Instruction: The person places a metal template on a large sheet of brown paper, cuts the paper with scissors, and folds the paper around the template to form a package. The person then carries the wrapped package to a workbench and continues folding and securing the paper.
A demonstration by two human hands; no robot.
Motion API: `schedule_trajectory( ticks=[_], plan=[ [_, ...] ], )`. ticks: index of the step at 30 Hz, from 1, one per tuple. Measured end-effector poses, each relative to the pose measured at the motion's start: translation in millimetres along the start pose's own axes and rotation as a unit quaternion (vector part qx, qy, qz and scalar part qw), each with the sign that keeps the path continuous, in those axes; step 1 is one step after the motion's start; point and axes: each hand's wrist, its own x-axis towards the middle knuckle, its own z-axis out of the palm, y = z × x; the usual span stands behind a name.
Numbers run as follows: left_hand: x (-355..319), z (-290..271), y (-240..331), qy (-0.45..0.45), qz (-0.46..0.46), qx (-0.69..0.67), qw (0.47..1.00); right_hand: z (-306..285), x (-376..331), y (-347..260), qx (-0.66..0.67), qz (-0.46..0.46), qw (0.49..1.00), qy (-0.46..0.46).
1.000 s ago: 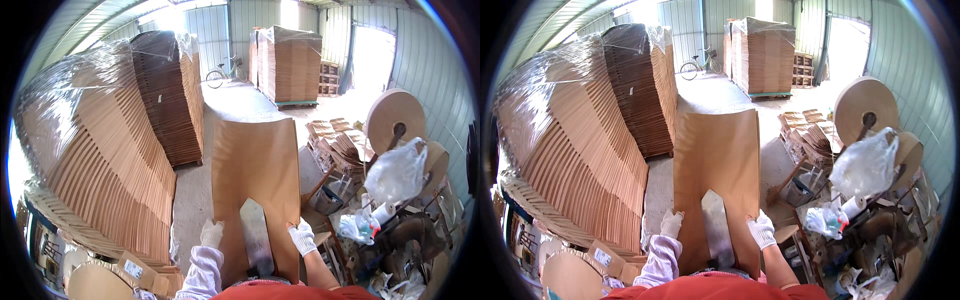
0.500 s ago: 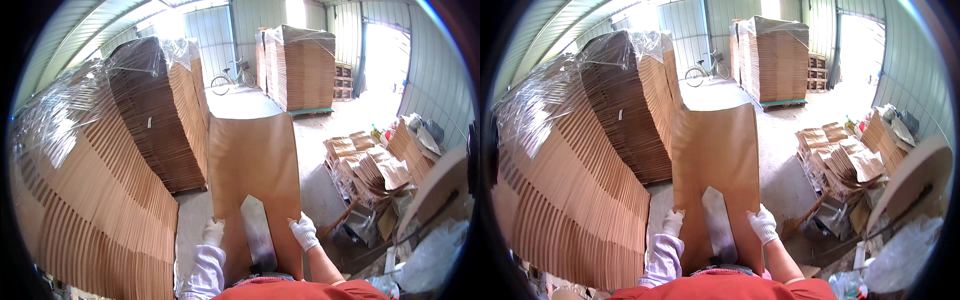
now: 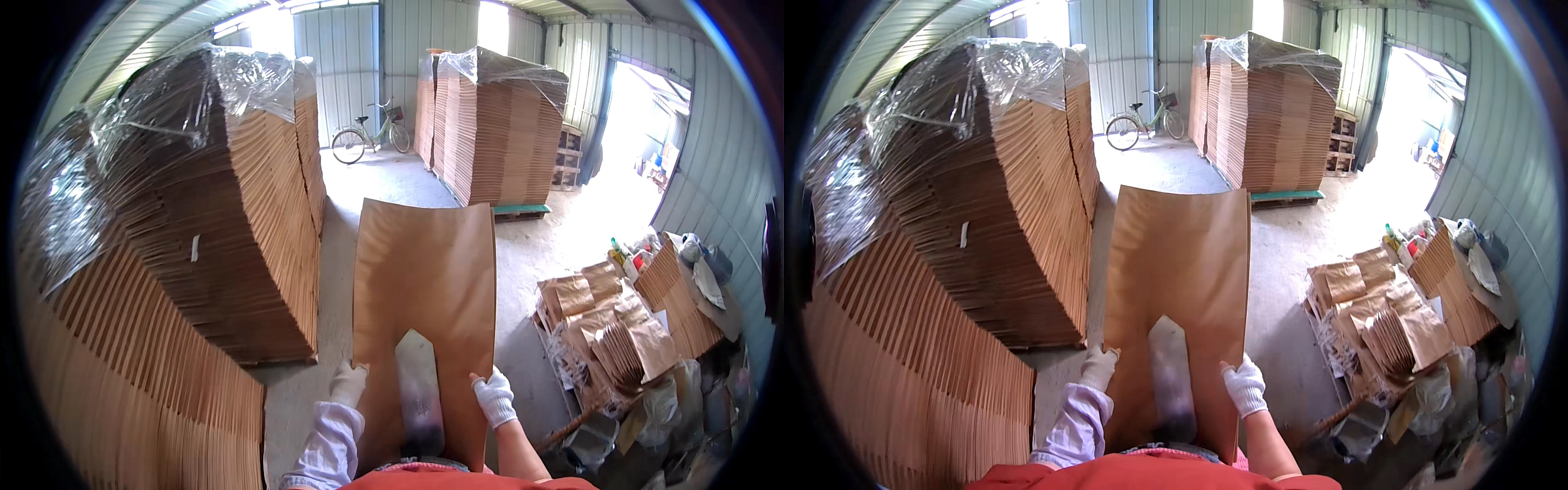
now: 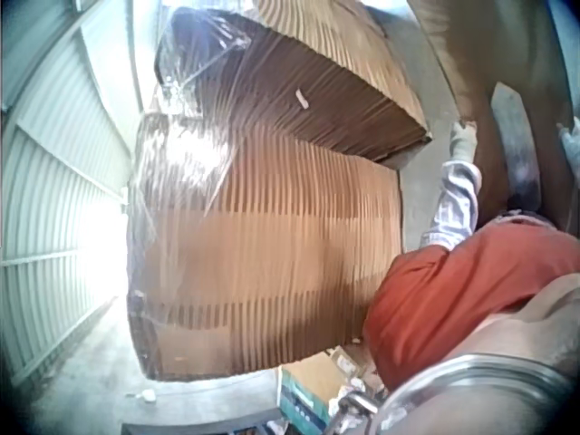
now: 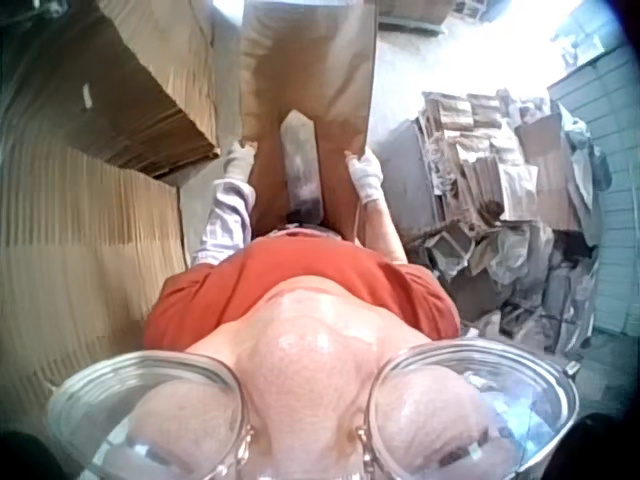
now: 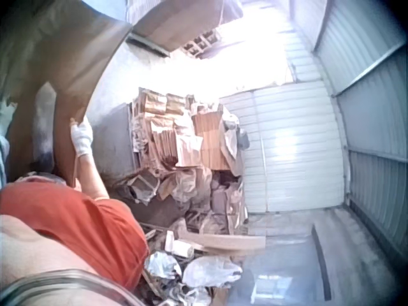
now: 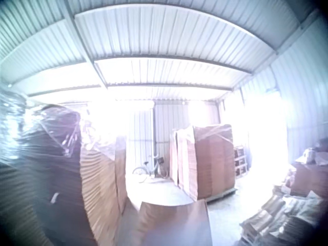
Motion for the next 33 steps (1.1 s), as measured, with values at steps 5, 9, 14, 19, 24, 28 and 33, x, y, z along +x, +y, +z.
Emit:
schedule_trajectory(
  ticks=[5,9,14,19,24,28,33],
  plan=[
    [118,30,72,-0.022,-0.019,-0.068,0.997,45,145,-18,0.045,-0.039,0.998,0.005],
    [212,53,109,0.044,0.014,-0.002,0.999,64,257,-47,-0.007,-0.007,0.999,-0.032],
    [313,60,172,-0.013,-0.034,-0.081,0.996,95,372,-86,0.025,-0.050,0.998,-0.029],
    [459,112,168,0.029,0.005,-0.067,0.997,159,501,-98,0.057,-0.050,0.996,-0.043],
    [603,138,213,0.011,0.026,-0.047,0.999,196,620,-141,-0.015,-0.011,1.000,-0.012],
    [688,152,273,0.000,-0.018,-0.028,0.999,219,713,-155,0.001,-0.007,1.000,-0.017],
    [822,205,303,-0.004,-0.030,-0.043,0.999,263,857,-169,-0.009,0.010,0.999,-0.044]
  ],
)
